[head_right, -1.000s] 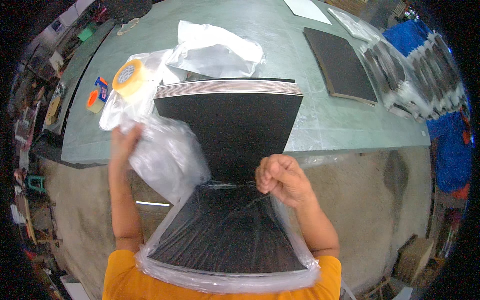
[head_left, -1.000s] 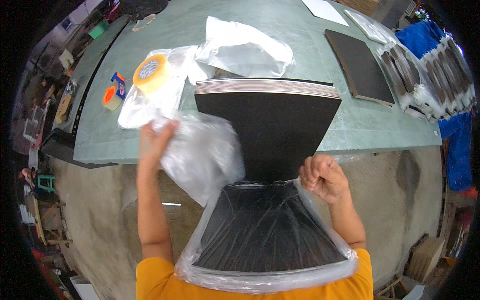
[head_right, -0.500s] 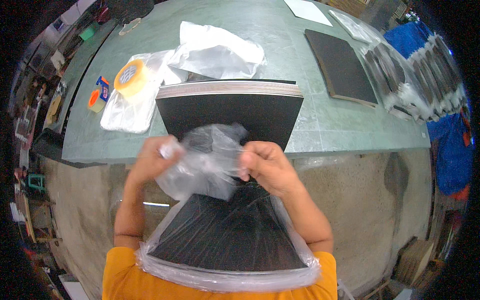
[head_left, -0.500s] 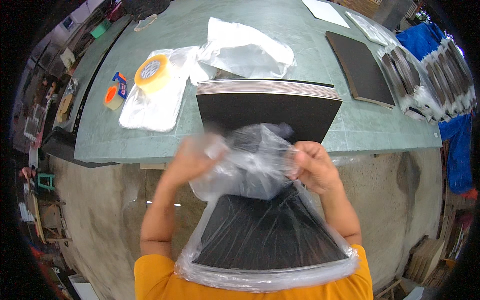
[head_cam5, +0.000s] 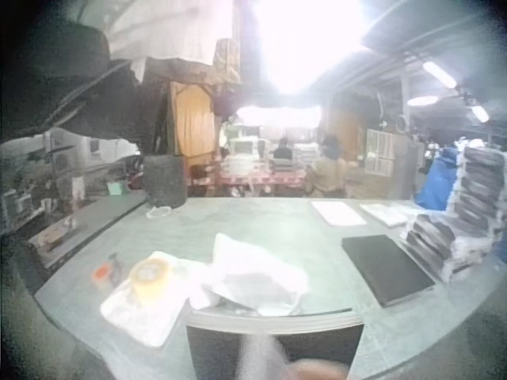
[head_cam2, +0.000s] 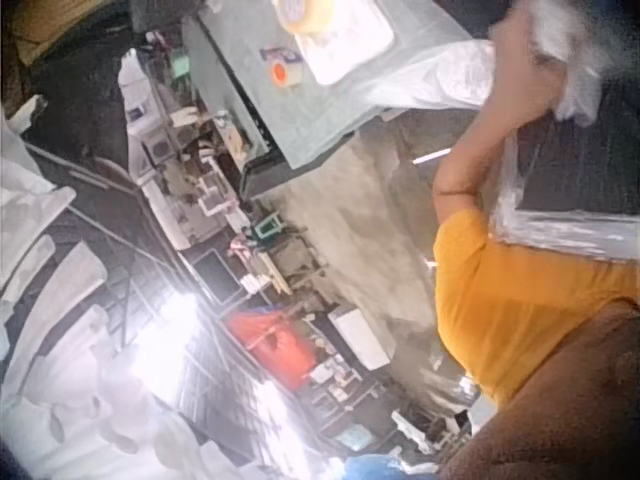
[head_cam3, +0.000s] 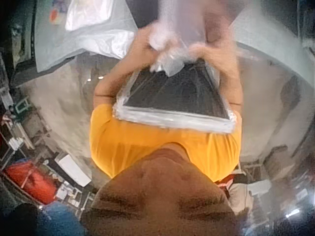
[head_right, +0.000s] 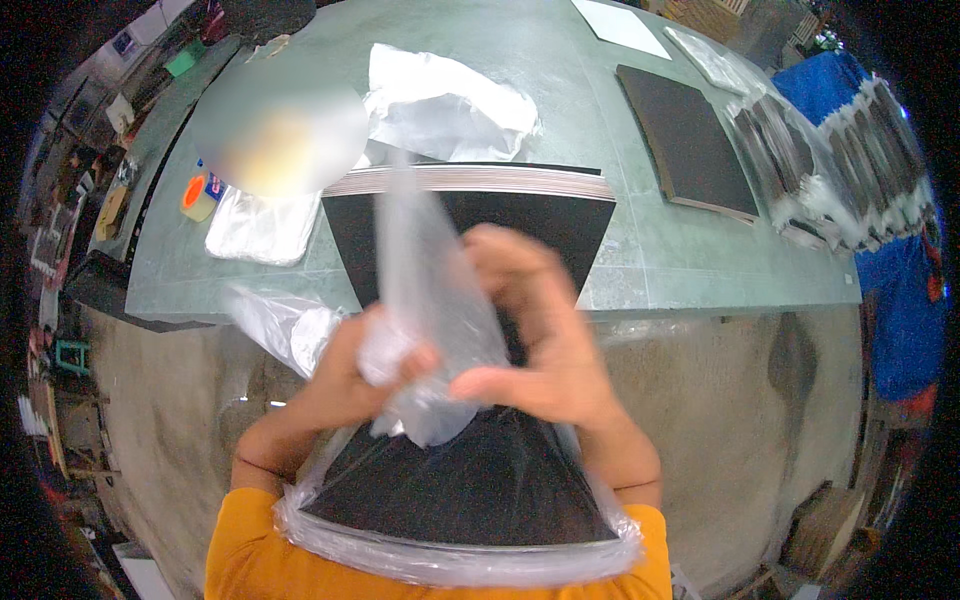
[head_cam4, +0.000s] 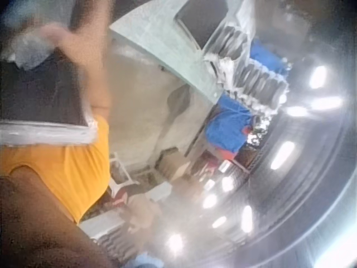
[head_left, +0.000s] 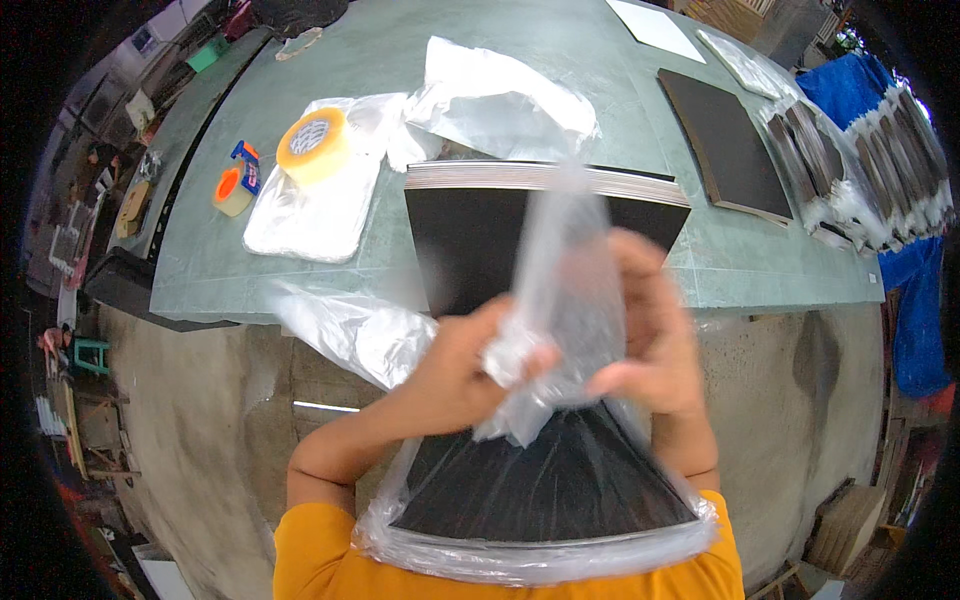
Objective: The person places black rectangular boards into clear plastic bags by hand while working at a large table.
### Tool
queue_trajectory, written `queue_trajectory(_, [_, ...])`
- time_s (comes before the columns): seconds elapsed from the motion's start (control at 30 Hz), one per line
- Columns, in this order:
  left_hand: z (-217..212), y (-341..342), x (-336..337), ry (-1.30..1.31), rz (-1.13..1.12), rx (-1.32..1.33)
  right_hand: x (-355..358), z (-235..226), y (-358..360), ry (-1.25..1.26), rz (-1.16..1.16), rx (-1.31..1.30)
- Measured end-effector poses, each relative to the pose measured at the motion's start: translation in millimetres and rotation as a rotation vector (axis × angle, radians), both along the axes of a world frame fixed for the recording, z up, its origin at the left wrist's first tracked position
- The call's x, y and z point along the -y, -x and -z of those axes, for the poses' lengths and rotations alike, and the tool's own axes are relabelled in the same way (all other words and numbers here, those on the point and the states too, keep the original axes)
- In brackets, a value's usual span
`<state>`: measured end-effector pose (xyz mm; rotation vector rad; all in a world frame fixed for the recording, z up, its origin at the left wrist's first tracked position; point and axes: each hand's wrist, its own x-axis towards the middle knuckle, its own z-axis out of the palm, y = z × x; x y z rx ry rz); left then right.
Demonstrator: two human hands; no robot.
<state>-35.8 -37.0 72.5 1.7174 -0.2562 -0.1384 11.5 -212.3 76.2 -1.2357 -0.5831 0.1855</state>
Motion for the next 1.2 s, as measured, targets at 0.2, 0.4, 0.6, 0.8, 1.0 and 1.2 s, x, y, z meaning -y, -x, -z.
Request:
queue_trajectory(0.2, [22, -18, -14, 0.026, -0.05, -0.024, 13, 41, -11, -0.218, -0.339, -0.742])
queue_trajectory(0.4, [55, -24, -50, -0.065, 0.015, 0.08, 28, 72, -8, 0.186, -0.532, -0.149])
queue_trajectory(0.6, [17, -32, -65, -0.31, 0.686, 0.232, 76, 92, -15, 0.32, -0.636, 0.074])
queue_trajectory(0.8, [42, 3, -52, -1.203, 0.626, 0.171, 66, 75, -14, 1.602, -0.546, 0.868])
queue_trajectory(1.0, [61, 4, -68, -1.018, 0.604, 0.017, 71, 27, -41, 0.887, 0.414, 0.43])
queue_trajectory(1.2, [26, -54, -115, -0.571, -0.794, -0.048, 41, 24, -24, 0.982, 0.346, 0.663])
